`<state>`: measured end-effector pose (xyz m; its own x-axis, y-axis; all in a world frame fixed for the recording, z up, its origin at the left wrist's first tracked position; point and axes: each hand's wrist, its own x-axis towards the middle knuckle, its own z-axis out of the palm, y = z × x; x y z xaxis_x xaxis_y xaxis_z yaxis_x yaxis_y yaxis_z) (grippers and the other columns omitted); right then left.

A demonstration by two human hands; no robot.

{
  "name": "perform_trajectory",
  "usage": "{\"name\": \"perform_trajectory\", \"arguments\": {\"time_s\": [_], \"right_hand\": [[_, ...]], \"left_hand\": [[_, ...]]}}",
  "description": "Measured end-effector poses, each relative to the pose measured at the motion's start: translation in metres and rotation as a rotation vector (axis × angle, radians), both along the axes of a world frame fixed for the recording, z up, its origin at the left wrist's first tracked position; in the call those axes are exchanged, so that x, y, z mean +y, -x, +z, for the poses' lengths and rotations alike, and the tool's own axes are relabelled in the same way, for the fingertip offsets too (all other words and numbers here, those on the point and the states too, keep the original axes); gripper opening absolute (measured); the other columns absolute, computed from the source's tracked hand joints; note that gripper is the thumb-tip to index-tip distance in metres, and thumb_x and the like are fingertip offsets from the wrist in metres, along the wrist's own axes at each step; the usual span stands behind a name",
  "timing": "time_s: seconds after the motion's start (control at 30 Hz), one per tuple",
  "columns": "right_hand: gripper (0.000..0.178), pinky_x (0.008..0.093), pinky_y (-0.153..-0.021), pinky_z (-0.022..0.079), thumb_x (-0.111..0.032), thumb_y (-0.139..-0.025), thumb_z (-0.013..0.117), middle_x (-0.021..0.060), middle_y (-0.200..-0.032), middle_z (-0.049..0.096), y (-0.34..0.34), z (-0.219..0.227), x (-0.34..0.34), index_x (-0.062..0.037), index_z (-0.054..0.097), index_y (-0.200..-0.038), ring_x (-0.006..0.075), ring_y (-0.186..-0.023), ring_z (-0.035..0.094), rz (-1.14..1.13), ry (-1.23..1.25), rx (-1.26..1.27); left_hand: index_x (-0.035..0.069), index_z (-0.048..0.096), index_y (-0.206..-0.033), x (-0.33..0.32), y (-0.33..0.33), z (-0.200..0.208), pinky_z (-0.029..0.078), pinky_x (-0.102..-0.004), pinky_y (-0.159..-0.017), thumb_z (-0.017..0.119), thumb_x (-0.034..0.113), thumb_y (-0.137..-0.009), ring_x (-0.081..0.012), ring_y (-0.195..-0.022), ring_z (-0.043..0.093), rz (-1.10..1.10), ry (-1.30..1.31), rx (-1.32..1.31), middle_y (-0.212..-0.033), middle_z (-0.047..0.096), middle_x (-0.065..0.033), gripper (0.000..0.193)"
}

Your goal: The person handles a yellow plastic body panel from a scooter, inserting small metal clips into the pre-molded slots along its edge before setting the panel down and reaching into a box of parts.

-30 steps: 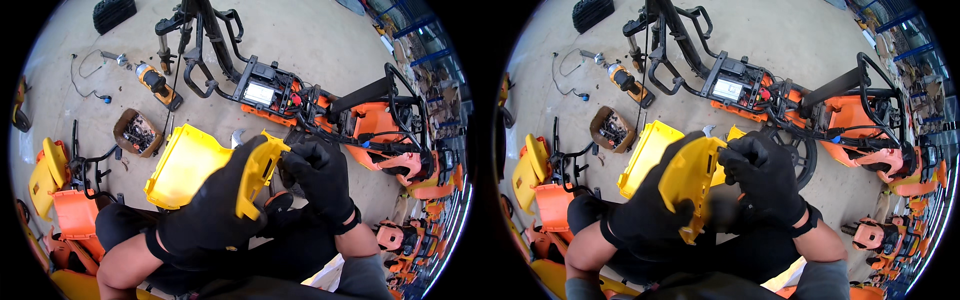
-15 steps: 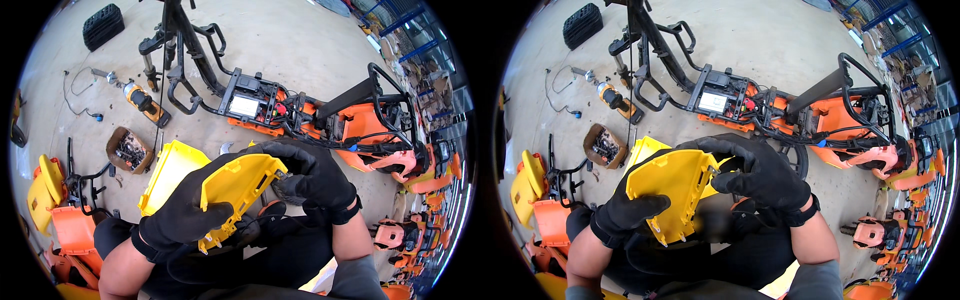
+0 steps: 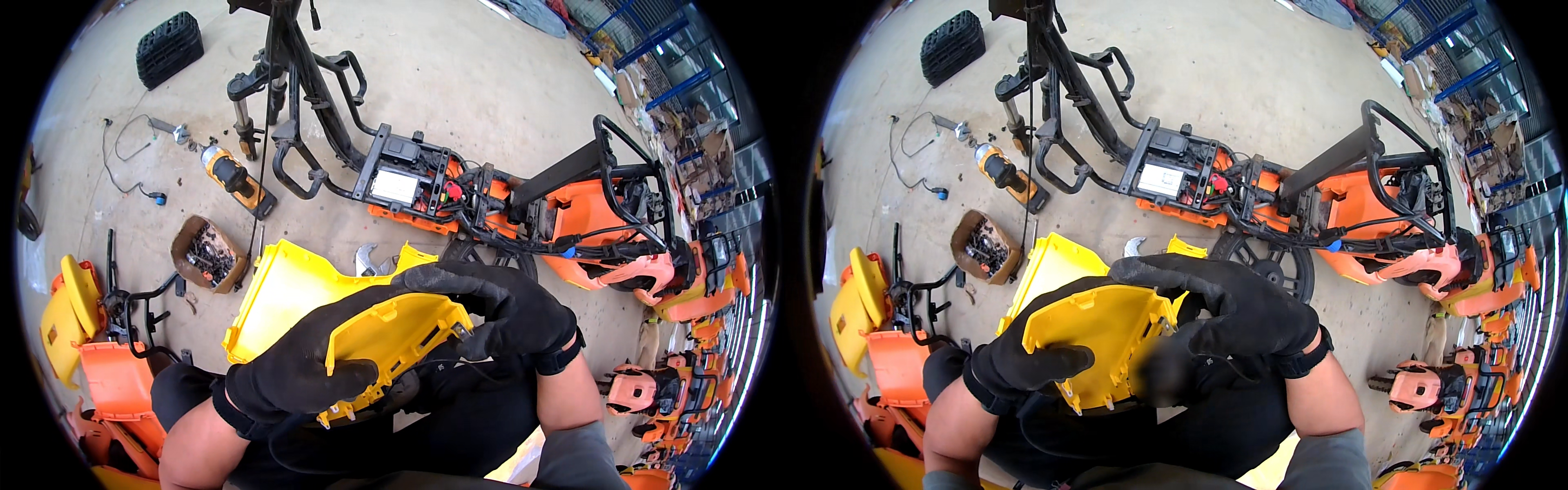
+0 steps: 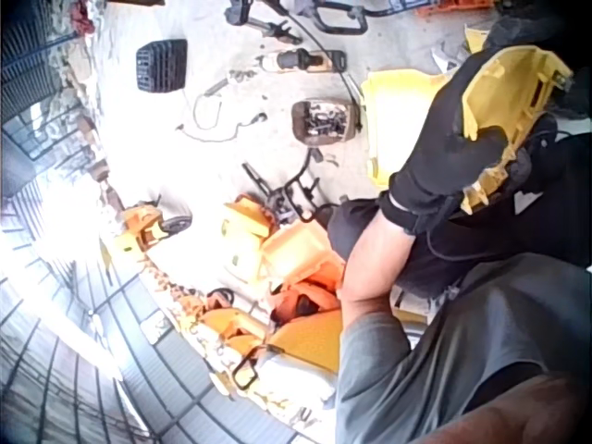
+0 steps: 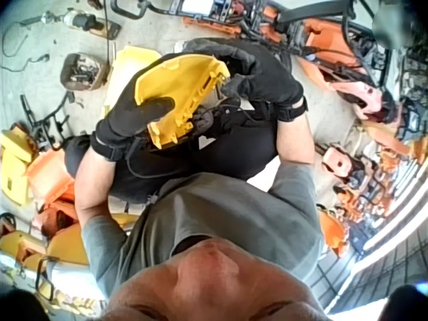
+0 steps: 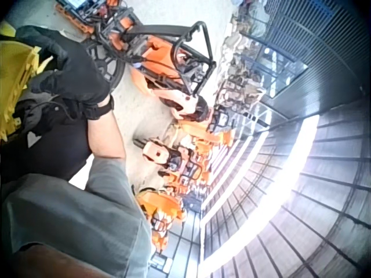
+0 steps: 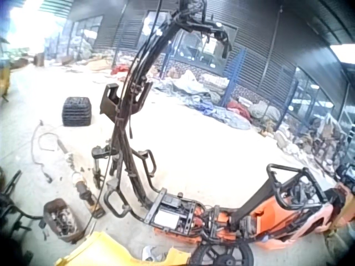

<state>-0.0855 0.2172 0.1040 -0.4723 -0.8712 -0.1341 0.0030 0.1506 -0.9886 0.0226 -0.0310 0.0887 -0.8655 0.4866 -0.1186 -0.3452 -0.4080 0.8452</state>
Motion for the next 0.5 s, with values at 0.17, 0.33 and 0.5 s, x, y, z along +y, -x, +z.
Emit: {"name": "perform_trajectory", "arguments": {"time_s": [0.17, 0.33, 0.5], "right_hand": [[0.076, 0.0418, -0.111, 0.037, -0.024, -0.073, 0.086, 0.0136, -0.140, 0.056, -0.005, 0.012, -0.002, 0.0002, 0.055, -0.137, 0.0278, -0.132, 0.050, -0.030, 0.031, -0.069], [0.073, 0.0412, -0.111, 0.037, -0.026, -0.070, 0.088, 0.0124, -0.134, 0.061, -0.004, 0.011, 0.000, -0.0001, 0.060, -0.133, 0.0278, -0.131, 0.051, -0.027, 0.048, 0.006], [0.068, 0.0361, -0.110, 0.040, -0.026, -0.079, 0.080, 0.0111, -0.140, 0.058, -0.001, 0.012, 0.005, -0.0052, 0.055, -0.139, 0.0249, -0.131, 0.053, 0.056, 0.033, 0.105]], "left_hand": [[-0.002, 0.036, -0.148, 0.001, -0.001, -0.006, 0.037, -0.0380, -0.111, 0.061, 0.012, -0.084, -0.0261, -0.131, 0.049, -0.010, -0.050, -0.009, -0.145, 0.048, -0.0167, 0.071], [0.000, 0.035, -0.149, 0.005, -0.001, -0.009, 0.038, -0.0386, -0.110, 0.061, 0.011, -0.083, -0.0257, -0.131, 0.049, 0.002, -0.088, 0.000, -0.144, 0.049, -0.0161, 0.072], [0.000, 0.035, -0.149, 0.003, -0.001, -0.008, 0.038, -0.0393, -0.110, 0.062, 0.011, -0.081, -0.0259, -0.133, 0.048, -0.016, -0.059, 0.005, -0.145, 0.048, -0.0161, 0.075]]}}
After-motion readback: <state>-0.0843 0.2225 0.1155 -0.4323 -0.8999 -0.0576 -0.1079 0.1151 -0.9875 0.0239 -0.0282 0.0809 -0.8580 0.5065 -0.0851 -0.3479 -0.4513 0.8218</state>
